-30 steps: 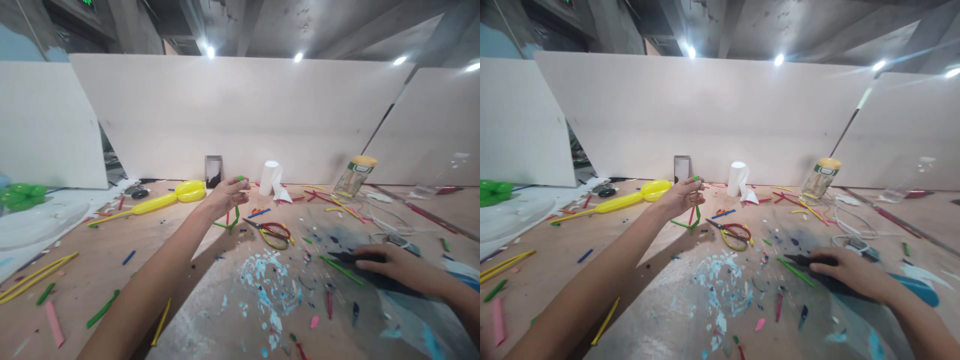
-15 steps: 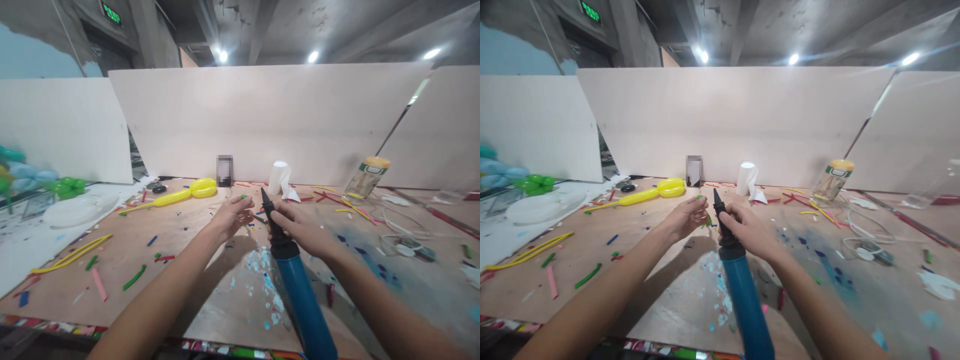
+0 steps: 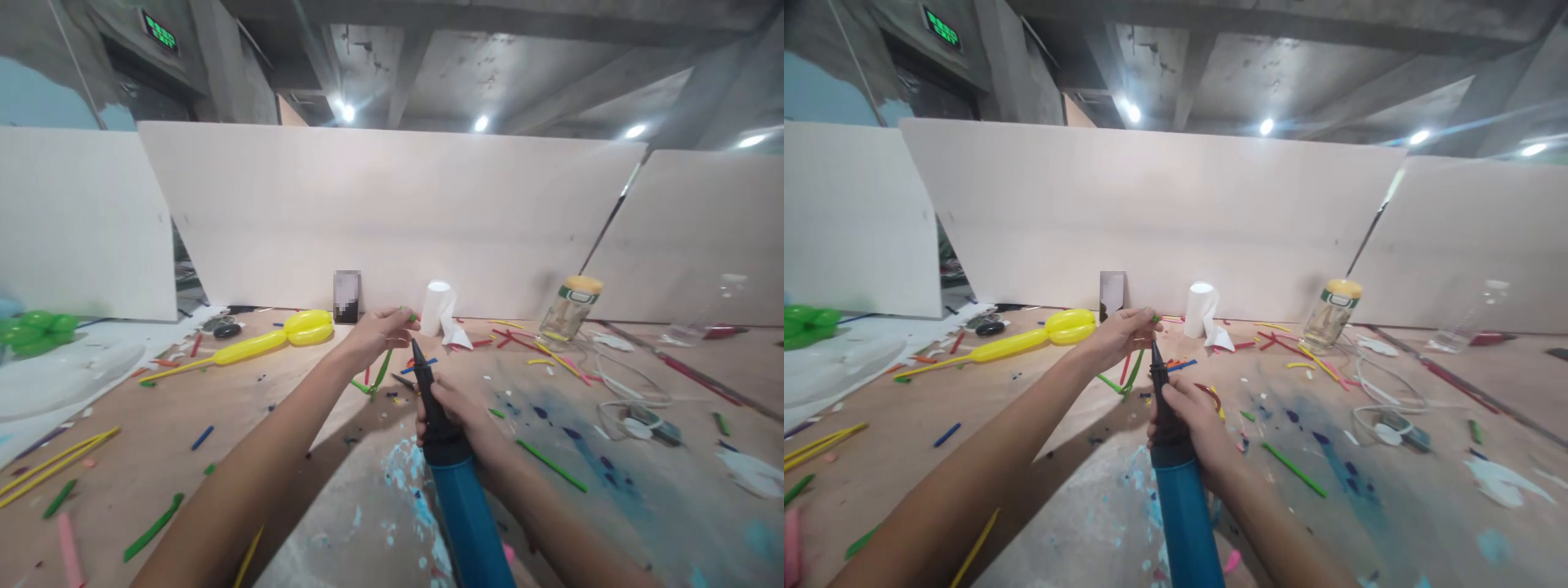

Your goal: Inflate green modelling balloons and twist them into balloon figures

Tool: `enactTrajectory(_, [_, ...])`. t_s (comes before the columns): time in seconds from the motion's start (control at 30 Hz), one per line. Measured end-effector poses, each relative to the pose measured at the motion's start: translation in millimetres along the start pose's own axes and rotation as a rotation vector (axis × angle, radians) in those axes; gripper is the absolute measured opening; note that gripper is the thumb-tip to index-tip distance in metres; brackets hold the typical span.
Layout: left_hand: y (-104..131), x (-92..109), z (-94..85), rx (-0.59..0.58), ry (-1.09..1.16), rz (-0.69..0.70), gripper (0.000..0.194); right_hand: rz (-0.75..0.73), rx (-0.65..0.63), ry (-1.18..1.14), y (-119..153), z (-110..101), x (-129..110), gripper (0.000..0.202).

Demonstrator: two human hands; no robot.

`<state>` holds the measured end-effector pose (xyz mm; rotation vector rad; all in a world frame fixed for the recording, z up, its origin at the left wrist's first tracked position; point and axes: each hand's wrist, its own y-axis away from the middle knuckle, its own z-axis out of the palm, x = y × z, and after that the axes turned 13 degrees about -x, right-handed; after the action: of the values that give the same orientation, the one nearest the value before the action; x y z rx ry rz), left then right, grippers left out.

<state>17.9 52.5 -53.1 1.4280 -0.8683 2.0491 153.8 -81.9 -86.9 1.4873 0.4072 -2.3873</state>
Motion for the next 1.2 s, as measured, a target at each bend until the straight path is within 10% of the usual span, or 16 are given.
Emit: enactTrajectory(1.2, [13.5, 0.4, -10.1, -0.110, -0.262, -0.080, 0.025, -0.015, 0.019, 0.147, 8.1, -1.2, 6.5, 0.030])
